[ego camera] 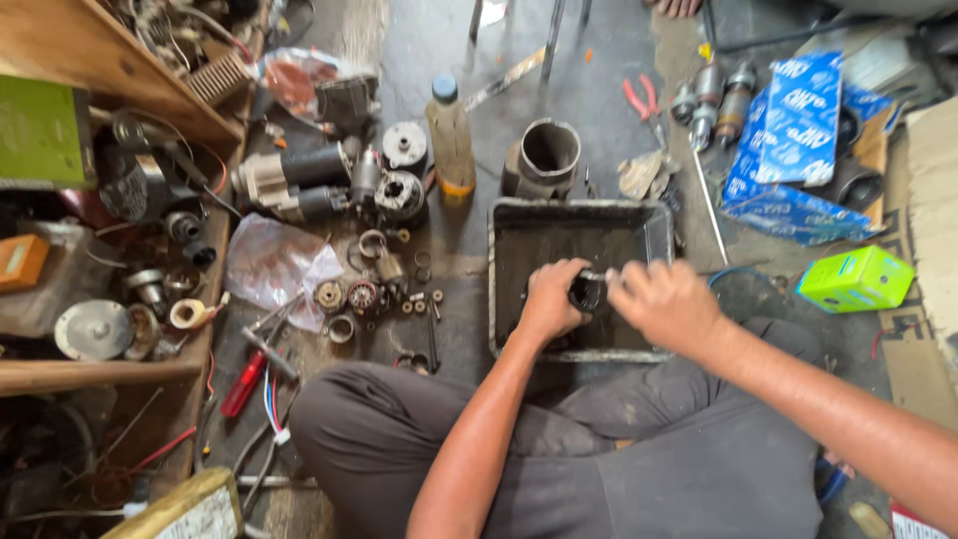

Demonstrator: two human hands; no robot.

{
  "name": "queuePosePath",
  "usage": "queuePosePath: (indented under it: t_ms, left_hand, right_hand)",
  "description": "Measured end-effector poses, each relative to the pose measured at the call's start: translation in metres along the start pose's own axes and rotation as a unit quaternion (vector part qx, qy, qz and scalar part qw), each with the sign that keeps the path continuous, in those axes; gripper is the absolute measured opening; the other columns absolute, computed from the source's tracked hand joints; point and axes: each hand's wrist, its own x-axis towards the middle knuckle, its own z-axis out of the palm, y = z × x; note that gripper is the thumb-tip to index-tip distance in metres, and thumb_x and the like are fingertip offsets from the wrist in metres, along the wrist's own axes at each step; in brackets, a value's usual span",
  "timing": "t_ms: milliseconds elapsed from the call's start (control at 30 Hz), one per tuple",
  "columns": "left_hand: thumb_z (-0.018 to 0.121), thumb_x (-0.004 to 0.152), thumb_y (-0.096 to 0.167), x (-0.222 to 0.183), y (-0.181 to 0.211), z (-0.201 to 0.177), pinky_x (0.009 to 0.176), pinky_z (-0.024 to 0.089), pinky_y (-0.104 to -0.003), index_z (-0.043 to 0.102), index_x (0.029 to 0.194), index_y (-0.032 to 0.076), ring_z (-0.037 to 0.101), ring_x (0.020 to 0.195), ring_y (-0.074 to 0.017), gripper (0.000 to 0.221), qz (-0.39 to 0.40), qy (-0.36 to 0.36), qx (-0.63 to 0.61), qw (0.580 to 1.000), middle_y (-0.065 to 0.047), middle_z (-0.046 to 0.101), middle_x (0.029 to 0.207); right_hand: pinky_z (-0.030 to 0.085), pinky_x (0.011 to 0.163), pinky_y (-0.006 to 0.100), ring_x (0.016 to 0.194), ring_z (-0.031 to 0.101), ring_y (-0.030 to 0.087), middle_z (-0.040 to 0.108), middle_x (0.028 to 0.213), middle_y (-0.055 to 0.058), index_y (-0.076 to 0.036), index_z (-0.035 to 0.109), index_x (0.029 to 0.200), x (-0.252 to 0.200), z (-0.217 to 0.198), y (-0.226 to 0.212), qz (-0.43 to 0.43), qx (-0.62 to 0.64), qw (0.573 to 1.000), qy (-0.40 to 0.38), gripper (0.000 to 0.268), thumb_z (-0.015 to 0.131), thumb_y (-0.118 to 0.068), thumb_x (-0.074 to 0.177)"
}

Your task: The person pours oil into a tray and then uses a brush to scrub a cylindrical metal part inside the tray. The person repeatedly scrubs the part while holding it in the oil.

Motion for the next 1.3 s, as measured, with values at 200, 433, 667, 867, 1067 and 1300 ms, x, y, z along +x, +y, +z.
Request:
queuePosePath:
  t_ms: [200,433,667,867,1067,1300]
  left_hand:
    - [0.089,0.046,0.012,-0.002,0.000,0.004,0.096,0.043,-0.050,0.066,0.116,0.016,0.059,0.108,-0.0380,0.074,0.066,-0.003,0.050,0.997,-0.011,0.065,0.109]
    - [0.088,0.048,0.013,-0.002,-0.002,0.003,0.098,0.044,-0.048,0.065,0.117,0.016,0.058,0.111,-0.0362,0.073,0.032,-0.010,0.013,0.999,-0.008,0.063,0.111]
    - [0.088,0.049,0.012,-0.006,0.004,-0.001,0.099,0.044,-0.047,0.065,0.118,0.015,0.056,0.111,-0.0376,0.073,0.025,-0.011,0.006,1.000,-0.011,0.061,0.113]
    - [0.087,0.055,0.012,-0.002,0.009,-0.003,0.102,0.042,-0.047,0.057,0.124,0.015,0.055,0.113,-0.0392,0.075,-0.028,-0.014,-0.017,0.999,-0.013,0.064,0.112]
    - [0.087,0.053,0.013,-0.003,0.003,-0.003,0.101,0.044,-0.045,0.061,0.117,0.013,0.060,0.112,-0.0369,0.069,-0.020,-0.009,-0.053,0.998,-0.011,0.068,0.110]
    - [0.087,0.048,0.008,0.000,-0.006,0.004,0.096,0.046,-0.052,0.067,0.120,0.010,0.051,0.114,-0.0469,0.074,0.085,0.052,-0.015,0.995,-0.024,0.055,0.123]
  right_hand:
    - [0.056,0.062,0.047,0.070,0.071,0.032,0.069,0.085,0.010,-0.017,0.074,0.107,-0.004,-0.007,-0.014,0.161,0.138,0.960,-0.185,0.027,0.066,-0.024,0.082]
    - [0.051,0.054,0.043,0.070,0.066,0.027,0.063,0.085,0.007,-0.006,0.069,0.112,-0.003,-0.007,0.004,-0.014,-0.011,1.000,-0.014,0.036,0.063,-0.019,0.078]
    - [0.050,0.063,0.039,0.077,0.066,0.026,0.068,0.099,0.005,-0.016,0.070,0.113,-0.017,0.011,-0.023,0.167,0.095,0.963,-0.187,0.031,0.062,-0.027,0.086]
    - [0.053,0.059,0.044,0.074,0.069,0.029,0.065,0.090,0.006,-0.014,0.068,0.111,-0.009,0.024,0.001,0.124,0.072,0.986,-0.087,0.030,0.063,-0.020,0.082]
    - [0.057,0.053,0.044,0.065,0.072,0.031,0.064,0.094,0.010,-0.008,0.064,0.121,-0.015,0.017,-0.024,0.117,0.054,0.986,-0.110,0.043,0.062,-0.013,0.078]
    - [0.054,0.058,0.041,0.075,0.071,0.028,0.068,0.092,0.009,-0.015,0.070,0.103,0.002,0.006,-0.006,0.139,0.021,0.985,-0.099,0.031,0.065,-0.016,0.072]
